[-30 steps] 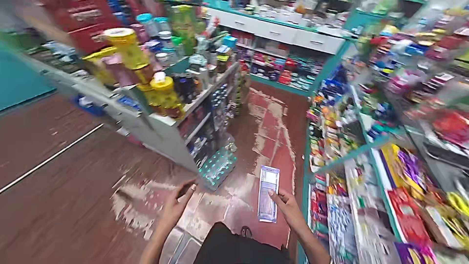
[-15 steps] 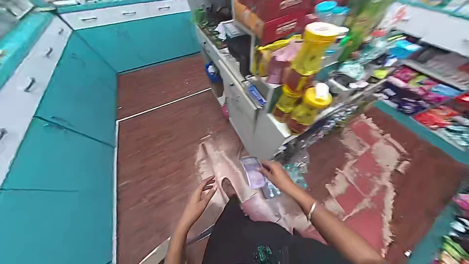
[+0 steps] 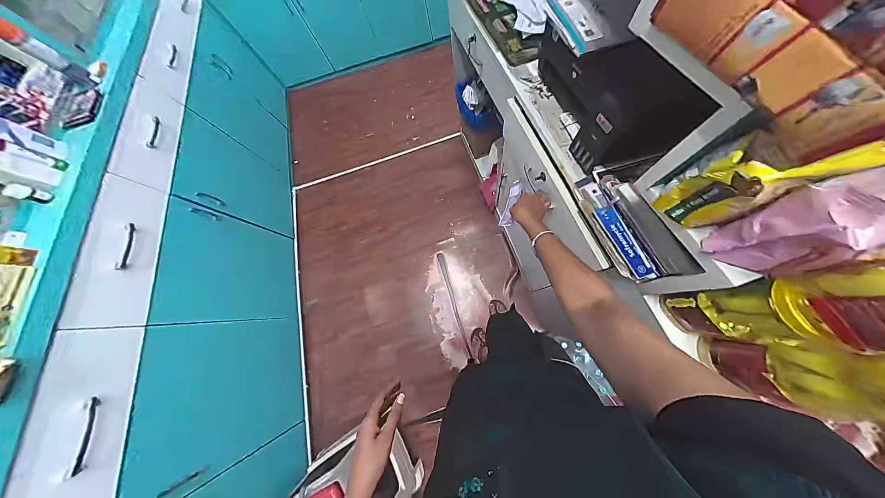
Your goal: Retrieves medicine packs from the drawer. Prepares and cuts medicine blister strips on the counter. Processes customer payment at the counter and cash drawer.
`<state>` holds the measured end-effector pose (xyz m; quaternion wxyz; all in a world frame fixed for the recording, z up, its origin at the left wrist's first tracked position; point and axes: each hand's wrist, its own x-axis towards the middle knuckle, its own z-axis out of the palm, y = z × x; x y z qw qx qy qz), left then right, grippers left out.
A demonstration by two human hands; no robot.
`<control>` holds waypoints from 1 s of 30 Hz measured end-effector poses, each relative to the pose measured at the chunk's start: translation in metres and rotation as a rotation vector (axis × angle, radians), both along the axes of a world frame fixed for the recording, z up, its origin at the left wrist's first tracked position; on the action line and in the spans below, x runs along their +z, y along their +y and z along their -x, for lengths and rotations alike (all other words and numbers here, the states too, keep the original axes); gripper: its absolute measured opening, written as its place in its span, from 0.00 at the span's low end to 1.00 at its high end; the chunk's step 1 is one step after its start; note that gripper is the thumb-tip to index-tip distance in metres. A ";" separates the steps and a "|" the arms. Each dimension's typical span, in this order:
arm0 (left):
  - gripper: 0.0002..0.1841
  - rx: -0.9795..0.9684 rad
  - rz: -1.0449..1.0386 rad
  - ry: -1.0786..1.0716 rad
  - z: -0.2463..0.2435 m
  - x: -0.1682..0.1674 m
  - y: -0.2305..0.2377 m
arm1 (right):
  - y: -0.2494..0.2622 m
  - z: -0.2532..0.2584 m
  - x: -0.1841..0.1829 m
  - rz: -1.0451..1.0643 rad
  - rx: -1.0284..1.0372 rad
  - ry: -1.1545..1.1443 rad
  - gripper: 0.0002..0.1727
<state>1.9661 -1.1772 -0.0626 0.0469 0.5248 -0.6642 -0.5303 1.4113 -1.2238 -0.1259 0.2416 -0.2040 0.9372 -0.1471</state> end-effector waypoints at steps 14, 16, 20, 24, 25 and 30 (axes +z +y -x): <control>0.30 -0.309 -0.045 -0.143 0.174 -0.016 -0.089 | -0.016 -0.116 0.063 0.621 0.671 -0.844 0.20; 0.27 -0.271 -0.100 -0.057 0.192 -0.017 -0.105 | 0.003 -0.095 0.078 0.764 0.508 -0.927 0.17; 0.24 -0.229 -0.193 -0.031 0.201 -0.015 -0.121 | 0.041 -0.045 0.065 0.387 0.332 -0.604 0.20; 0.24 -0.277 -0.088 -0.385 0.187 0.001 -0.148 | 0.011 -0.022 0.046 -0.120 0.497 -0.346 0.24; 0.25 -0.297 -0.094 -0.455 0.183 0.005 -0.155 | -0.008 -0.023 0.035 -0.064 0.478 -0.239 0.23; 0.27 -0.356 -0.142 -0.680 0.169 0.014 -0.176 | -0.111 -0.011 -0.038 0.113 0.506 -0.061 0.32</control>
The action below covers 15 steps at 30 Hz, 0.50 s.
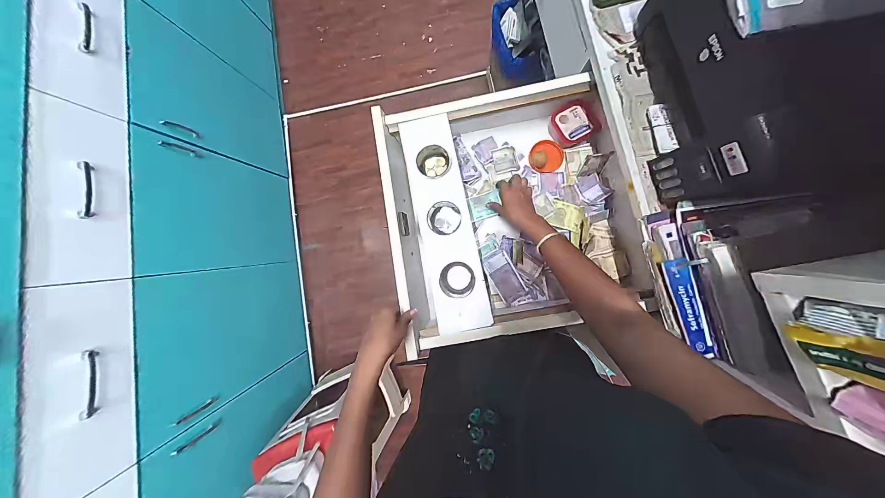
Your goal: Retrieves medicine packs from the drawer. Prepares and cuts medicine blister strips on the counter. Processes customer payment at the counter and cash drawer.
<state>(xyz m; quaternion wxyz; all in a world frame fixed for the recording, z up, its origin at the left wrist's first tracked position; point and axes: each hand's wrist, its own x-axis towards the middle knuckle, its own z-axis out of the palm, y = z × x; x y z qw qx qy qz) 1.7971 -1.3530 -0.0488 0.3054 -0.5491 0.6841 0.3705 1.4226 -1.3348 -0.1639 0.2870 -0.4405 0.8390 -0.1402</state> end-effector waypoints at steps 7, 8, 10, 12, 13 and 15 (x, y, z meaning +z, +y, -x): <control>0.36 -0.248 0.817 0.518 0.062 0.013 0.027 | 0.032 -0.021 0.112 0.143 0.264 0.143 0.06; 0.33 -0.311 0.827 0.628 0.080 0.013 0.028 | 0.051 -0.028 0.140 0.164 0.347 0.066 0.04; 0.28 -0.398 0.710 0.807 0.114 0.012 0.028 | 0.078 -0.030 0.174 0.160 0.498 -0.266 0.05; 0.17 -0.326 0.427 0.949 0.137 0.008 0.030 | 0.086 -0.016 0.167 0.226 0.492 -0.663 0.09; 0.14 -0.197 0.210 1.015 0.143 0.007 0.032 | 0.082 -0.007 0.155 0.257 0.415 -0.764 0.08; 0.20 0.213 -0.348 1.073 0.148 0.008 0.034 | 0.067 0.002 0.125 0.315 0.266 -0.714 0.06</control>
